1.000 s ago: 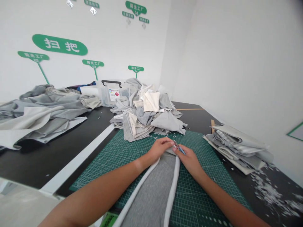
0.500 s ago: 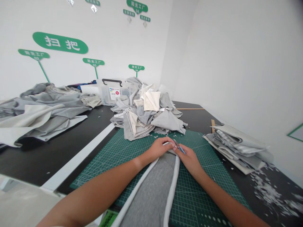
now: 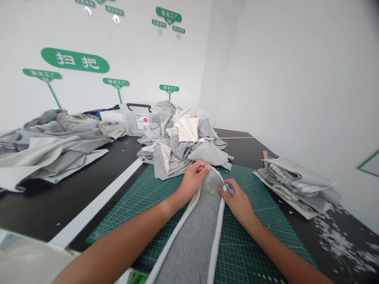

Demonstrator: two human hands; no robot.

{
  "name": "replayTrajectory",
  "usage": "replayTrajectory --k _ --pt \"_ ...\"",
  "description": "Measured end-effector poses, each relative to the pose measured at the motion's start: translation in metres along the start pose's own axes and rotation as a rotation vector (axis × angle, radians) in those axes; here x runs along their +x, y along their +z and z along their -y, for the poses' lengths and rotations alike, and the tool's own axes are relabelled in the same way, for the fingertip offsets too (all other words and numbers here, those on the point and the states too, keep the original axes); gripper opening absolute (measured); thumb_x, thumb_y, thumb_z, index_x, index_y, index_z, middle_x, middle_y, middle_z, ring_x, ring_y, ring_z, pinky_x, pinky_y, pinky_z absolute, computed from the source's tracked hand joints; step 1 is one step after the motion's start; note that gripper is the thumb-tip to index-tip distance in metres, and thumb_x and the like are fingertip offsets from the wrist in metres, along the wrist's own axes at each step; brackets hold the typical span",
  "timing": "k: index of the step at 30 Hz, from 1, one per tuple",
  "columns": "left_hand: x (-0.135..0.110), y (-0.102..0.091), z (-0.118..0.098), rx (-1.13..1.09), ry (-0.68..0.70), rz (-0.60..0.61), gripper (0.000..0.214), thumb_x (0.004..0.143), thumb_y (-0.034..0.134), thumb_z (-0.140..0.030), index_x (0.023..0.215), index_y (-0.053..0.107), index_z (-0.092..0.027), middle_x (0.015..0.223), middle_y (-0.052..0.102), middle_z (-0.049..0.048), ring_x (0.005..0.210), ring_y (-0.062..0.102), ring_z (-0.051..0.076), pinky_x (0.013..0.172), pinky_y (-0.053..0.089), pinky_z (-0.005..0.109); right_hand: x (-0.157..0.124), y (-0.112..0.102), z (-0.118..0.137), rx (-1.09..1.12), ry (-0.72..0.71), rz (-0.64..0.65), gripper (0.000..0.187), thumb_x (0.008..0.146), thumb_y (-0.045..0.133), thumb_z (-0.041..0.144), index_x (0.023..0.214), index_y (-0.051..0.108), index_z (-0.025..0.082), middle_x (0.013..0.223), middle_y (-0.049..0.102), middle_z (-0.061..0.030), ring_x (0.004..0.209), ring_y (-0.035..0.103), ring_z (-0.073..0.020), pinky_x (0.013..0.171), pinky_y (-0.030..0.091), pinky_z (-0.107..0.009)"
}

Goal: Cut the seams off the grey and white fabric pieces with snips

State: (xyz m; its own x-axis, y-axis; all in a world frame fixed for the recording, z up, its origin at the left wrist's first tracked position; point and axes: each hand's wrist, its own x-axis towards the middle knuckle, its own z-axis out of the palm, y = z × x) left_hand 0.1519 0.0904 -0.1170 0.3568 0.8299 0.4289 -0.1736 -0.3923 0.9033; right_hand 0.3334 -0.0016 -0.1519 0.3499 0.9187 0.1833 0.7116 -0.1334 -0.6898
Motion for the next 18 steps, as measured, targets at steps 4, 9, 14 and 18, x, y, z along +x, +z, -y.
replayTrajectory --k 4,9,14,18 --pt "0.000 -0.006 -0.017 0.005 -0.011 0.045 0.030 0.092 0.060 -0.044 0.091 0.067 -0.014 0.078 0.063 0.0008 0.068 0.053 0.012 0.063 0.038 0.022 -0.007 -0.001 0.006 -0.151 0.047 -0.068 0.030 0.092 0.054 0.052 0.109 0.053 0.028 0.077 0.068 0.0032 0.063 0.061 -0.0192 0.060 0.033 -0.026" --pt "-0.007 -0.006 -0.033 0.040 0.024 0.082 0.026 0.093 0.059 -0.040 0.091 0.066 -0.015 0.080 0.064 0.0010 0.070 0.054 0.012 0.065 0.039 0.022 -0.005 0.002 0.003 -0.327 -0.019 -0.006 0.023 0.090 0.053 0.047 0.085 0.061 0.025 0.069 0.064 -0.0007 0.064 0.057 -0.0198 0.058 0.026 -0.027" --pt "-0.006 -0.021 -0.025 0.204 -0.038 0.067 0.022 0.093 0.056 -0.036 0.090 0.066 -0.016 0.075 0.063 0.0004 0.068 0.055 0.014 0.061 0.038 0.023 0.003 0.002 0.000 0.213 0.048 0.095 0.029 0.083 0.060 0.043 0.065 0.053 0.020 0.059 0.051 0.0016 0.056 0.044 -0.0131 0.052 0.021 -0.024" --pt "-0.003 -0.047 -0.014 0.607 -0.127 -0.025 0.016 0.093 0.053 -0.027 0.091 0.067 -0.019 0.081 0.068 0.0024 0.075 0.060 0.018 0.066 0.039 0.027 0.005 -0.004 0.002 0.588 0.197 0.233 0.042 0.086 0.054 0.048 0.060 0.029 0.024 0.049 0.024 0.0086 0.042 0.018 -0.0077 0.043 0.012 -0.024"
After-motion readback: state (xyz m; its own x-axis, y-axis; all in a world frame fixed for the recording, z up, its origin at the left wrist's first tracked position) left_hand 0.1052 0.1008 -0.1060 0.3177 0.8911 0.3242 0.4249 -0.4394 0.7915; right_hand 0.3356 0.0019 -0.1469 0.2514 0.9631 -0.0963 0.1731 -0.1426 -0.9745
